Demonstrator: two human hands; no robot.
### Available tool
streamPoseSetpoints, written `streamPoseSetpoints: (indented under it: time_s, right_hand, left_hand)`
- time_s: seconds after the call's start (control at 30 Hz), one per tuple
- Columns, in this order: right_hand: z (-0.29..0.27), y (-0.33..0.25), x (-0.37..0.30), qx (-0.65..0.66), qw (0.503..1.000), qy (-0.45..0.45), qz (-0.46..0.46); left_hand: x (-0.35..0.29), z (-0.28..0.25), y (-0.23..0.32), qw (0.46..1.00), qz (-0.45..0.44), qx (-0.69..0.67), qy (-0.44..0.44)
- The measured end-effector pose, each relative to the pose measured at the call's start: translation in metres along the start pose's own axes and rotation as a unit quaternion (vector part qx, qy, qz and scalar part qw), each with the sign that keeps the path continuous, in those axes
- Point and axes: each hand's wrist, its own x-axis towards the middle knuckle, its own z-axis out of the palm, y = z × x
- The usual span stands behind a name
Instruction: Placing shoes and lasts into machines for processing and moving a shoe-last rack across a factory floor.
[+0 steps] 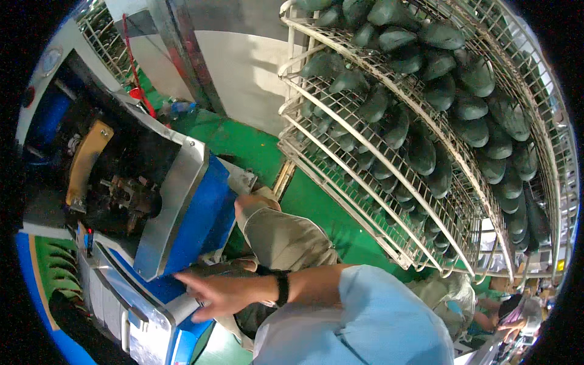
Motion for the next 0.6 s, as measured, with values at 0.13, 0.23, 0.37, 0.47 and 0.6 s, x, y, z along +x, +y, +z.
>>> streamPoseSetpoints:
  time_s: [0.13,0.23,0.37,0.47,0.6]
  right_hand:
    - [0.047,-0.064,0.036,0.129,0.967,0.051,-0.216]
    - [0.044,-0.081,0.038,0.082,0.942,0.278,-0.167]
    - [-0.003,-0.056,-0.005,0.230,0.954,0.172,-0.086]
    - [-0.015,-0.029,-0.039,0.246,0.967,0.073,-0.004]
    - [-0.024,-0.022,-0.072,0.395,0.900,0.146,0.116]
  left_hand:
    - [-0.113,-0.005,-0.061,0.953,0.105,0.283,-0.009]
    - [-0.143,0.146,-0.008,0.972,0.052,0.191,-0.122]
    - [-0.147,0.179,-0.031,0.965,-0.111,0.075,-0.228]
    - [-0.136,0.173,-0.054,0.926,-0.229,0.016,-0.300]
    - [-0.114,0.209,-0.047,0.858,-0.421,-0.108,-0.274]
